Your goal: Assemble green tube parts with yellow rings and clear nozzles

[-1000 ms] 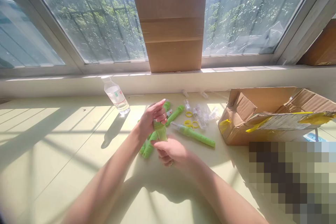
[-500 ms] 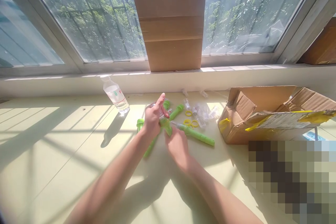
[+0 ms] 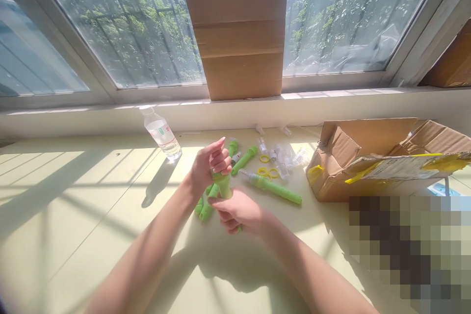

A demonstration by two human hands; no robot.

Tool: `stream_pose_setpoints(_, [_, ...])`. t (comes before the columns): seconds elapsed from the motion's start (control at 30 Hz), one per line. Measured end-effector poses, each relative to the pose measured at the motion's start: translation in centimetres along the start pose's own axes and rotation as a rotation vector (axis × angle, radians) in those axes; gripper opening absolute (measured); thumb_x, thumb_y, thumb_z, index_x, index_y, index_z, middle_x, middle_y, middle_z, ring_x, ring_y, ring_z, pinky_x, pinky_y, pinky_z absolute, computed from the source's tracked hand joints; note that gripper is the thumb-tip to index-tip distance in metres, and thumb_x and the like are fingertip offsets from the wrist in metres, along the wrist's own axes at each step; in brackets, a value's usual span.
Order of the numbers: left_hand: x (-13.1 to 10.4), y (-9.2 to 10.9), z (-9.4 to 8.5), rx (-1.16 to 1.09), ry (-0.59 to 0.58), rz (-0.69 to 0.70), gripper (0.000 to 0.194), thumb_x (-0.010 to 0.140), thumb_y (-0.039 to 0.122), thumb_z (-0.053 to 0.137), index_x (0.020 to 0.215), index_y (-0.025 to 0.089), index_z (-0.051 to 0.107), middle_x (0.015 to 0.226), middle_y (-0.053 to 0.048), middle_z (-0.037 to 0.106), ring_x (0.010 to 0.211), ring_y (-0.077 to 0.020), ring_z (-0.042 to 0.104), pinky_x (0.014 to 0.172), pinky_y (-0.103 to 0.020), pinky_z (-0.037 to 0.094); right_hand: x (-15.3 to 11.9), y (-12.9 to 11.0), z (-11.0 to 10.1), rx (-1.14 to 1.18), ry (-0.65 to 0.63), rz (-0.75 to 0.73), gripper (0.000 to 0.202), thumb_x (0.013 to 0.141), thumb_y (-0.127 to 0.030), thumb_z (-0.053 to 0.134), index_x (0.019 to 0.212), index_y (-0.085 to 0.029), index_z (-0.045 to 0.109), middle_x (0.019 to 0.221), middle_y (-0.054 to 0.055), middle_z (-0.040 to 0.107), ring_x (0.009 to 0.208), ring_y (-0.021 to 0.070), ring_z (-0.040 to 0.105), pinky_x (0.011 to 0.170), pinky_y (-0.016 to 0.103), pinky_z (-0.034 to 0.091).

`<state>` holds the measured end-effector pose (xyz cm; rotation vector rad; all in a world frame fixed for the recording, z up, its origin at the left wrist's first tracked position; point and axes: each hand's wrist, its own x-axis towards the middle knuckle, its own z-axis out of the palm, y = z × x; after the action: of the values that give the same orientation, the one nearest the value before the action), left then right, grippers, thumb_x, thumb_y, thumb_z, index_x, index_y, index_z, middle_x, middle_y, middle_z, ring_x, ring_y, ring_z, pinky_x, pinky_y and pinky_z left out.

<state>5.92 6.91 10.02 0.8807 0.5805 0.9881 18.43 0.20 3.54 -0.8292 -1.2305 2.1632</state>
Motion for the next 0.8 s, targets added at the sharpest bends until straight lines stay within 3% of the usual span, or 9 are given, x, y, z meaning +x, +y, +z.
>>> stream_pose_setpoints(0.1, [-0.5,0.3,0.0,-0.058,-0.08,-0.011,0.06,0.086,0.038,0.068,0.048,0.02,0.025,0.039,0.008,0.022,0.032,-0.0055,0.027,0.037,-0.022,0.033,-0.7,-0.7,0.0,0.046,-0.175,0.061,0.056,0.08,-0.057,0.075,0.069,-0.025,0.03,0.046,-0.015,0.025,0.041,0.0044,0.015,0.04,0.021,0.014])
stream_pose_setpoints(0.23, [-0.9,0.8,0.4,-0.033,-0.109,0.003,0.062,0.088,0.042,0.067,0.048,0.02,0.025,0.038,0.008,0.022,0.031,-0.006,0.027,0.037,-0.022,0.033,-0.8,-0.8,1.0,0.05,-0.161,0.044,0.057,0.078,-0.053,0.078,0.069,-0.025,0.029,0.045,-0.014,0.025,0.041,0.0042,0.015,0.04,0.021,0.013])
stream_pose_setpoints(0.3, [-0.7,0.8,0.6,0.001,-0.111,0.023,0.06,0.085,0.048,0.071,0.049,0.02,0.031,0.04,0.008,0.025,0.033,-0.0057,0.029,0.038,-0.022,0.034,-0.5,-0.3,1.6,0.038,-0.062,-0.044,0.054,0.08,-0.05,0.076,0.069,-0.025,0.03,0.047,-0.013,0.026,0.041,0.0048,0.016,0.041,0.022,0.012])
stream_pose_setpoints(0.37, [-0.3,0.7,0.8,0.045,-0.108,0.058,0.053,0.078,0.053,0.077,0.054,0.02,0.044,0.045,0.008,0.035,0.037,-0.0061,0.038,0.041,-0.022,0.038,0.2,0.3,2.0,-0.028,0.124,-0.174,0.049,0.087,-0.05,0.068,0.067,-0.025,0.03,0.047,-0.011,0.029,0.041,0.0059,0.02,0.042,0.024,0.018])
stream_pose_setpoints(0.47, [0.4,0.4,0.8,0.178,-0.012,0.137,0.045,0.073,0.054,0.081,0.064,0.018,0.056,0.056,0.003,0.053,0.048,-0.0089,0.053,0.049,-0.022,0.043,1.2,1.0,1.6,-0.34,0.35,-0.28,0.044,0.092,-0.048,0.057,0.059,-0.026,0.037,0.041,-0.004,0.039,0.039,0.0116,0.037,0.046,0.029,0.03])
stream_pose_setpoints(0.63, [1.1,0.0,0.4,0.277,0.208,0.253,0.041,0.07,0.051,0.082,0.075,0.017,0.061,0.068,-0.001,0.064,0.059,-0.0136,0.062,0.057,-0.025,0.049,1.5,-0.1,-1.0,-0.641,0.742,-0.324,0.025,0.09,-0.04,0.055,0.072,-0.025,0.044,0.052,-0.004,0.043,0.047,0.0156,0.042,0.051,0.03,0.033])
stream_pose_setpoints(0.8, [1.3,-0.7,0.3,0.343,0.292,0.218,0.035,0.072,0.044,0.082,0.074,0.016,0.062,0.07,-0.005,0.067,0.066,-0.0177,0.064,0.057,-0.026,0.049,0.0,-2.2,-2.5,-1.304,0.907,-0.193,0.018,0.092,-0.033,0.054,0.081,-0.021,0.061,0.076,0.01,0.064,0.069,0.0247,0.059,0.061,0.034,0.034])
